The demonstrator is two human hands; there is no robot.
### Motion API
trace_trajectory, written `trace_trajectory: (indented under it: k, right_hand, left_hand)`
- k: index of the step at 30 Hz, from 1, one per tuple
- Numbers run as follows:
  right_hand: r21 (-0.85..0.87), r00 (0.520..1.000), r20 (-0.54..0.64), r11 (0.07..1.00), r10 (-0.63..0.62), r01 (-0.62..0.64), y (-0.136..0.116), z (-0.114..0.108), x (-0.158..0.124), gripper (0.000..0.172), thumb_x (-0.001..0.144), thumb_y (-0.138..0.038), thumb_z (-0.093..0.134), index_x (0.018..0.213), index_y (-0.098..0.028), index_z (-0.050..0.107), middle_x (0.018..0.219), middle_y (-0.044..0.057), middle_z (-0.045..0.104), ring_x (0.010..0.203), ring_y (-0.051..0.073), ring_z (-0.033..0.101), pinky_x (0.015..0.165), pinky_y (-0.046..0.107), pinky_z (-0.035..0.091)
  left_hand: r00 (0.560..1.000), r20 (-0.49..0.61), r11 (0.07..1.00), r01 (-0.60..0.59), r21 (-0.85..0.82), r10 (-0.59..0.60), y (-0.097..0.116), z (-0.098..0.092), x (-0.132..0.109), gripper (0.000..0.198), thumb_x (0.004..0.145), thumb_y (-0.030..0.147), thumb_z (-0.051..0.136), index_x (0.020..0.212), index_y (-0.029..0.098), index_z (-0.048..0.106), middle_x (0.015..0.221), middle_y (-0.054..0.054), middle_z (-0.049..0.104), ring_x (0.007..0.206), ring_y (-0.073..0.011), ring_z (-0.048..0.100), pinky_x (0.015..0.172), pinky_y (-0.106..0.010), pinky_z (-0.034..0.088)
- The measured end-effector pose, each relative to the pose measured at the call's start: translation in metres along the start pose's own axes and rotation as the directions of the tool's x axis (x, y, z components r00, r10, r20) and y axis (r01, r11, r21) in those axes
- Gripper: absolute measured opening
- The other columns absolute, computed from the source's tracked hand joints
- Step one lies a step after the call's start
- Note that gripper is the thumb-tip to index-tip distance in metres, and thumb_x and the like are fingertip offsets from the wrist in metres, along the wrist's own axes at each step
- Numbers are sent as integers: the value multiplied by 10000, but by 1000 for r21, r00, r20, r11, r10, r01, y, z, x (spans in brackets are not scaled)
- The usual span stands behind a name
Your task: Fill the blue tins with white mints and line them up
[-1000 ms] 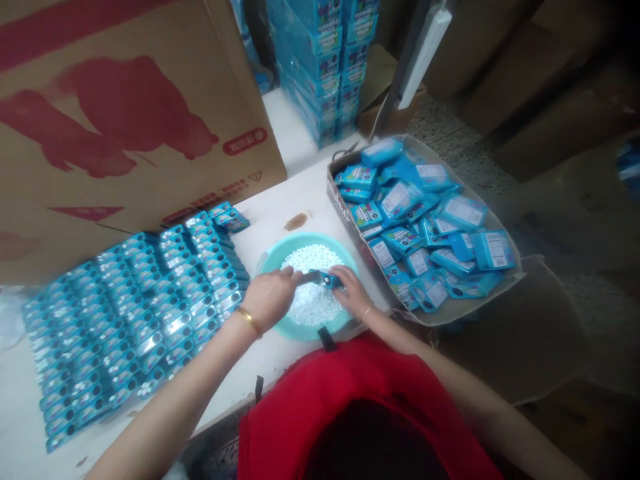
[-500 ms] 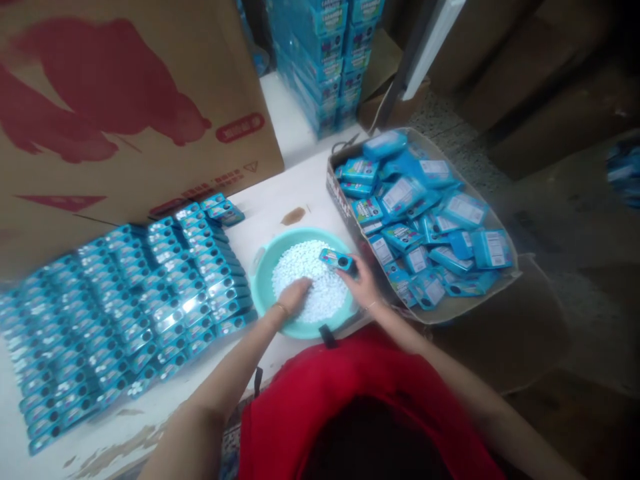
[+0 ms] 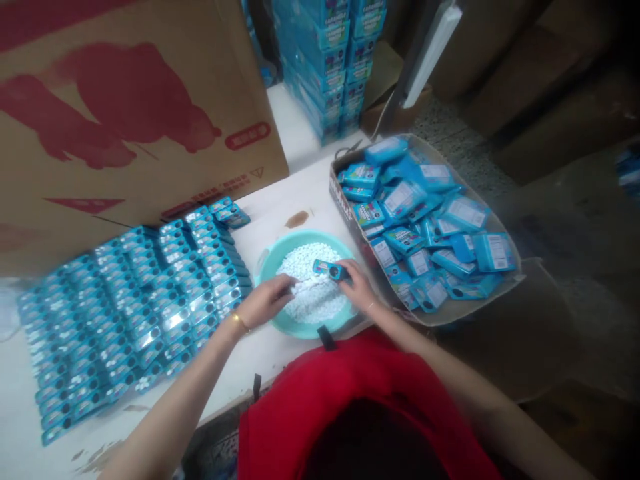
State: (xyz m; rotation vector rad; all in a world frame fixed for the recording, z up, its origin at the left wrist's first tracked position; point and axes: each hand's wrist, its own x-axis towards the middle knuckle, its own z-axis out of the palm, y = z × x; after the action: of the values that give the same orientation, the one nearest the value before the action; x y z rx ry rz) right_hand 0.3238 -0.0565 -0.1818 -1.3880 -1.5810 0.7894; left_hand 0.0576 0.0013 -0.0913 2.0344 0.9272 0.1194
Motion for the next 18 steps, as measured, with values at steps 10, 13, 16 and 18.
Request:
trace_trajectory:
  k: [10, 13, 16, 18]
  right_hand:
    - [-62, 993, 55, 992, -103, 107, -1, 21, -5, 456, 776, -99, 486, 1203, -254, 518, 1147, 75, 584, 1130, 240, 527, 1120, 512, 287]
    - [-51, 994, 55, 994, -95, 98, 2, 22, -7, 419, 794, -116, 496, 1193, -244, 519, 1145, 82, 588, 1133, 237, 529, 1123, 505, 278]
    - [-43, 998, 31, 998, -53, 54, 6, 18, -8, 397, 805, -138, 501, 1187, -245, 522, 1146, 81, 587, 1130, 241, 531, 1107, 506, 294]
    - [-34, 1000, 0, 999, -6, 6, 7, 13, -9, 387, 808, -157, 512, 1184, -250, 526, 1151, 83, 581, 1124, 248, 531, 1063, 491, 354]
  left_hand:
    - [981, 54, 791, 118, 600, -188, 86, -13, 29, 223, 894, 124, 374, 997, 166, 567, 852, -82, 580, 750, -202, 562, 664, -307, 434]
    - [989, 37, 822, 96, 561, -141, 97, -10, 28, 267, 895, 96, 331, 926, 173, 585, 822, -88, 556, 779, -225, 550, 702, -346, 432]
    - [992, -21, 826, 113, 552, -122, 75, -14, 27, 278, 900, 121, 340, 1008, 206, 582, 862, -84, 551, 822, -240, 543, 745, -372, 428]
    - [983, -105, 798, 182, 574, -149, 40, -12, 31, 275, 910, 157, 350, 1079, 208, 560, 910, -90, 552, 861, -244, 535, 782, -378, 422]
